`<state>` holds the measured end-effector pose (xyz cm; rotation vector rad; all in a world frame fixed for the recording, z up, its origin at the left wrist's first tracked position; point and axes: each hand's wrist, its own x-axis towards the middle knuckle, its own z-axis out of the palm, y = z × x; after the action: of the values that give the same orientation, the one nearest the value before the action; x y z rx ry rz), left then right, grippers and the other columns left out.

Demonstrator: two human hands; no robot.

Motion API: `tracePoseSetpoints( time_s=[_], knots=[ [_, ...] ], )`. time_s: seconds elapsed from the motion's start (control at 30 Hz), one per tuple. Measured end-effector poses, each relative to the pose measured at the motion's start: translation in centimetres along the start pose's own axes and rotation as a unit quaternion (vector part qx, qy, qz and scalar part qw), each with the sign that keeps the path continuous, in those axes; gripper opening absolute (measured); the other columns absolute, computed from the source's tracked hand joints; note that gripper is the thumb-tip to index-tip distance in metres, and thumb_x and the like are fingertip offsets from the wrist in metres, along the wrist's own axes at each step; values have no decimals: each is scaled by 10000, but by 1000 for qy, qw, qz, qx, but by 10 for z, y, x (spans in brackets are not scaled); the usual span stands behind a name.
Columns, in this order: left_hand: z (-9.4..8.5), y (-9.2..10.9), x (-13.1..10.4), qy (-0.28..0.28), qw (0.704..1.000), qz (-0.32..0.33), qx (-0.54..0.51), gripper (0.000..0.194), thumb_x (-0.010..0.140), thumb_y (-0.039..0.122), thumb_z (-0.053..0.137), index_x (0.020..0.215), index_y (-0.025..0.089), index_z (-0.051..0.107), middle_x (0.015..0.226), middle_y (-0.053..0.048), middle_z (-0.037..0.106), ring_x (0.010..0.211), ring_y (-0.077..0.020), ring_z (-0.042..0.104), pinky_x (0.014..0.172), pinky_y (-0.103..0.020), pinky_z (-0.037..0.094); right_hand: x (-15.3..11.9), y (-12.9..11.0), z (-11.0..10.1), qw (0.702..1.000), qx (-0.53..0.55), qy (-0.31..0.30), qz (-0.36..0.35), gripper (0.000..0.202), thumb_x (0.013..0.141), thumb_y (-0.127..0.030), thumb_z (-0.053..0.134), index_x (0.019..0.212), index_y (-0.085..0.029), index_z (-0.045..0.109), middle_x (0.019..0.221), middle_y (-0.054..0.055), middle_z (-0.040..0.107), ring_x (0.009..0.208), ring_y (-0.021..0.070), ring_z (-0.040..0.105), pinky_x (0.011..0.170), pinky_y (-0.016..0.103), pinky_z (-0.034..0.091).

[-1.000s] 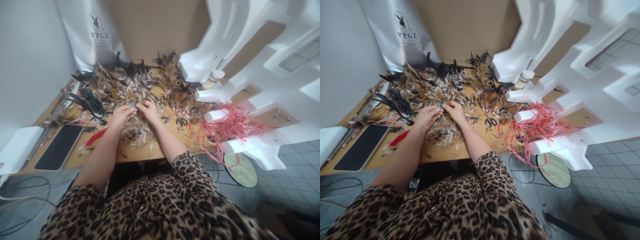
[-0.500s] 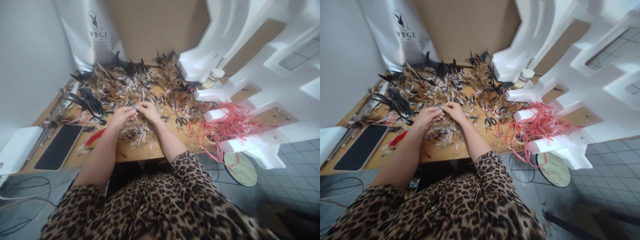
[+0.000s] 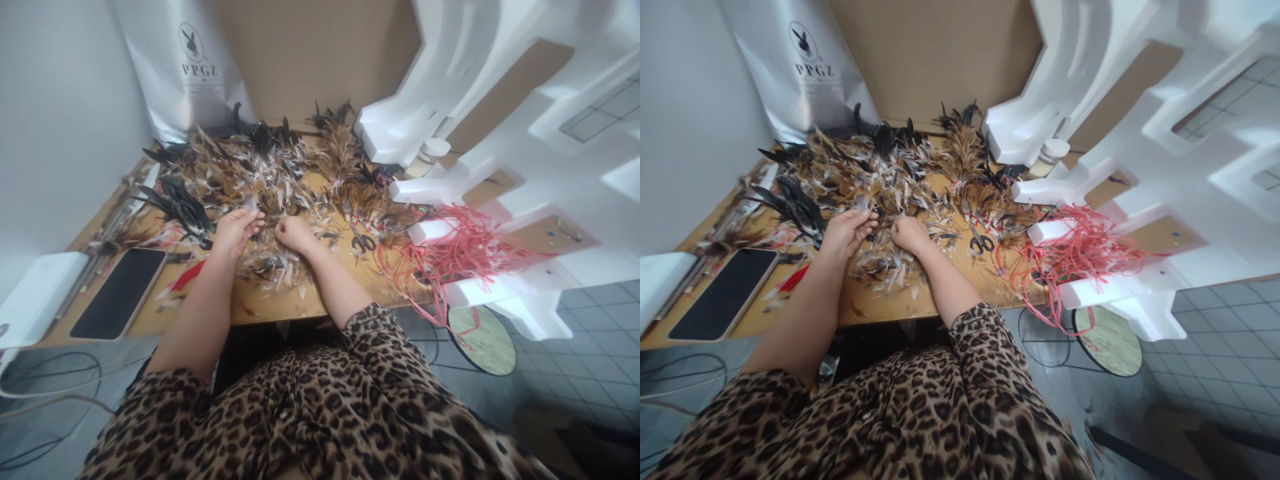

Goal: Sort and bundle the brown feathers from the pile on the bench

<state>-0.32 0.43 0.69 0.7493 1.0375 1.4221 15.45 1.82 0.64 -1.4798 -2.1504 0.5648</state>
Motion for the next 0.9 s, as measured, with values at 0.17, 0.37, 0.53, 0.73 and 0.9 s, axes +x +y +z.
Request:
tracePoseSetpoints(
  time_s=[0.17, 0.37, 0.53, 0.73, 0.9],
  knots=[
    [-1, -2, 2, -21, 1000, -12, -10, 110, 652, 172, 707, 698, 102, 636, 717, -59, 691, 543, -68, 616, 469, -130, 457, 6, 2, -7, 930, 358, 18, 77, 115, 696, -260, 594, 694, -145, 612, 598, -12, 609, 489, 67, 459, 504, 196, 363],
    [3, 1, -3, -86, 990, -98, -54, 48, 684, 89, 668, 729, 84, 650, 726, -72, 693, 549, -66, 622, 461, -111, 456, 8, -1, -7, 776, 618, -7, 130, 248, 583, -278, 720, 752, -154, 587, 591, -54, 592, 490, 35, 477, 455, 145, 333],
    [9, 3, -8, -122, 978, -147, -78, 62, 721, 54, 628, 763, 82, 663, 700, -67, 684, 532, -59, 615, 448, -94, 456, 7, -3, 2, 758, 644, -33, 101, 320, 557, -330, 760, 753, -157, 576, 607, -40, 616, 566, 60, 553, 522, 160, 406],
    [10, 1, -8, -119, 973, -176, -95, 84, 739, 36, 609, 760, 97, 662, 665, -42, 658, 502, -29, 585, 456, -69, 452, 5, -5, 6, 791, 605, -19, 93, 323, 575, -354, 751, 775, -167, 577, 609, -54, 599, 561, 59, 543, 565, 179, 435],
    [10, 0, -7, -98, 972, -186, -105, 86, 740, 34, 607, 764, 93, 665, 667, -47, 663, 510, -36, 595, 449, -69, 455, 5, -7, 3, 821, 568, 8, 55, 244, 617, -320, 702, 755, -159, 581, 628, -51, 592, 595, 62, 531, 631, 194, 440]
  ],
)
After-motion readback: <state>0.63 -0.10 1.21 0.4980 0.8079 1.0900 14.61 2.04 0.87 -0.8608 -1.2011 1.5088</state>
